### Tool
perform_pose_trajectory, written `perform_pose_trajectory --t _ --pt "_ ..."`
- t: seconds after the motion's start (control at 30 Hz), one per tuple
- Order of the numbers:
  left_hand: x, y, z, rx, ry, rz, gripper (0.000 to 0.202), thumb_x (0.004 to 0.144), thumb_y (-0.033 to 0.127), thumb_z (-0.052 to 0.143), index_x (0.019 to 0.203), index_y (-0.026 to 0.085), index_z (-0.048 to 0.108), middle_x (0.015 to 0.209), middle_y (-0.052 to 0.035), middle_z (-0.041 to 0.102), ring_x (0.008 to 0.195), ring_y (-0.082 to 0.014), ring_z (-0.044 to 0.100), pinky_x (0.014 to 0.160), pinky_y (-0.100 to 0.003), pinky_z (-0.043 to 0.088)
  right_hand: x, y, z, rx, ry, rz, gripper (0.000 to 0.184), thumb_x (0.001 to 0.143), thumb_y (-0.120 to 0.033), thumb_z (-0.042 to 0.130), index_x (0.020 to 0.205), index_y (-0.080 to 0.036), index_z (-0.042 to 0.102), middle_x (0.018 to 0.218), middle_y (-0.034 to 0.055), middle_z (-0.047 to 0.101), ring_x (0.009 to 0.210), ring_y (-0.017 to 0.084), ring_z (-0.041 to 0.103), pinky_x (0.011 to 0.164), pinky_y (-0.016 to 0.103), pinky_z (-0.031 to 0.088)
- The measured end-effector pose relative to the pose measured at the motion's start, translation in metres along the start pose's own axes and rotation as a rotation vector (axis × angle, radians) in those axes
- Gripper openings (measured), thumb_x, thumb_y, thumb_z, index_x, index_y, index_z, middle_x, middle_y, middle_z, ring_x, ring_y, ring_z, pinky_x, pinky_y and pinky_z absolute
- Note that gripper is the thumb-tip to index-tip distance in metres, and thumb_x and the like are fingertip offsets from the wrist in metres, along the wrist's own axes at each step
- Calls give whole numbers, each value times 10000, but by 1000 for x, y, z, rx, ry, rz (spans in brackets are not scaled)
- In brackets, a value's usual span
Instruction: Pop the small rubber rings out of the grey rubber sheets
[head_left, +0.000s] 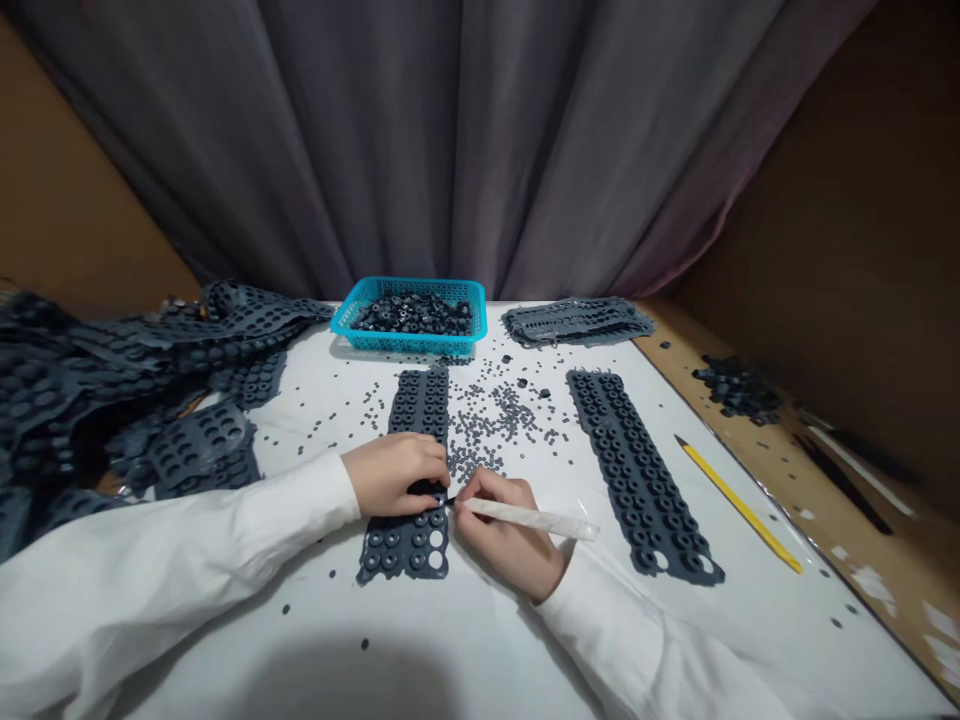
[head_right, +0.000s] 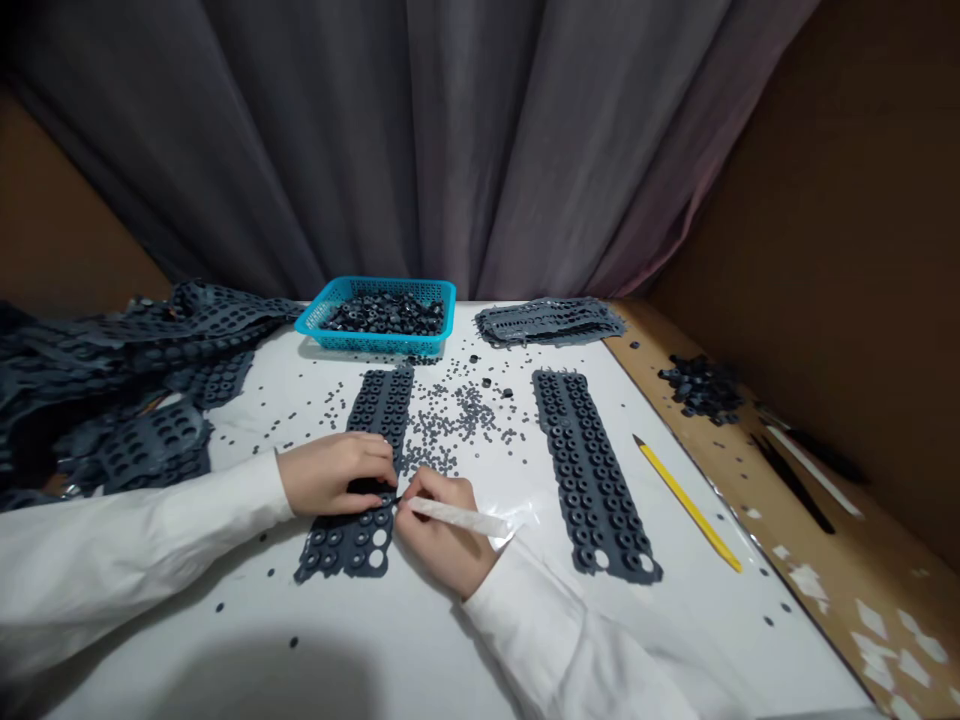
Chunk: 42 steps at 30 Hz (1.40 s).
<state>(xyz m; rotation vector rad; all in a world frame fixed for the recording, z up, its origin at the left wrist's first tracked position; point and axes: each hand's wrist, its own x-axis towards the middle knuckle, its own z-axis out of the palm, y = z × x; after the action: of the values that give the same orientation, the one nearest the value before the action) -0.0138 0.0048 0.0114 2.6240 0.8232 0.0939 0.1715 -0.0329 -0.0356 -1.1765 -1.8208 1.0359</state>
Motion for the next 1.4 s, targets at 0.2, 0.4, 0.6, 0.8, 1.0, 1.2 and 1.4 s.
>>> perform_pose_trajectory --t 0.2,0.4,0.6,0.8,1.0,1.2,1.4 --pt "13 -1 -2 56 -85 46 152 639 176 646 788 203 634 776 -35 598 770 -195 572 687 -272 440 -1 -2 -1 21 -19 -6 108 687 -107 510 604 -175 515 519 -43 527 481 85 451 492 189 338" --pt "19 15 5 252 -101 38 36 685 127 619 687 162 612 699 -58 607 729 -209 576 643 -288 426 -1 -3 -1 18 -31 16 135 687 -110 502 572 -177 477 493 -49 489 480 81 428 475 184 316" --pt "16 18 20 389 -69 74 156 818 70 463 763 133 594 761 -93 621 755 -199 548 700 -301 406 -2 -2 0 -9 -31 -5 143 672 -99 490 560 -180 454 491 -51 468 483 81 412 475 186 306" --pt "-7 -6 22 -194 188 -146 129 843 188 441 788 168 556 774 -35 585 737 -143 532 687 -251 423 -2 -2 0 -47 -31 14 134 668 -90 483 569 -179 467 511 -41 501 485 85 442 480 193 311" --pt "-28 -20 24 -1071 535 -595 230 745 351 610 824 139 567 655 6 577 586 -98 521 560 -214 412 -3 -3 -1 17 -24 21 121 671 -97 489 582 -178 481 532 -36 519 494 86 447 482 189 327" --pt "-26 -11 32 -1644 480 -750 299 622 274 744 822 98 607 755 -58 652 535 -64 548 499 -158 432 3 3 -3 54 56 38 81 693 -136 507 622 -176 515 529 -36 520 492 89 439 473 186 333" --pt "-21 -12 27 -1778 484 -809 138 707 85 617 845 90 605 757 -71 668 560 -96 607 529 -173 500 9 6 -1 27 24 -8 88 691 -133 500 616 -172 521 544 -30 526 498 88 442 486 192 333"
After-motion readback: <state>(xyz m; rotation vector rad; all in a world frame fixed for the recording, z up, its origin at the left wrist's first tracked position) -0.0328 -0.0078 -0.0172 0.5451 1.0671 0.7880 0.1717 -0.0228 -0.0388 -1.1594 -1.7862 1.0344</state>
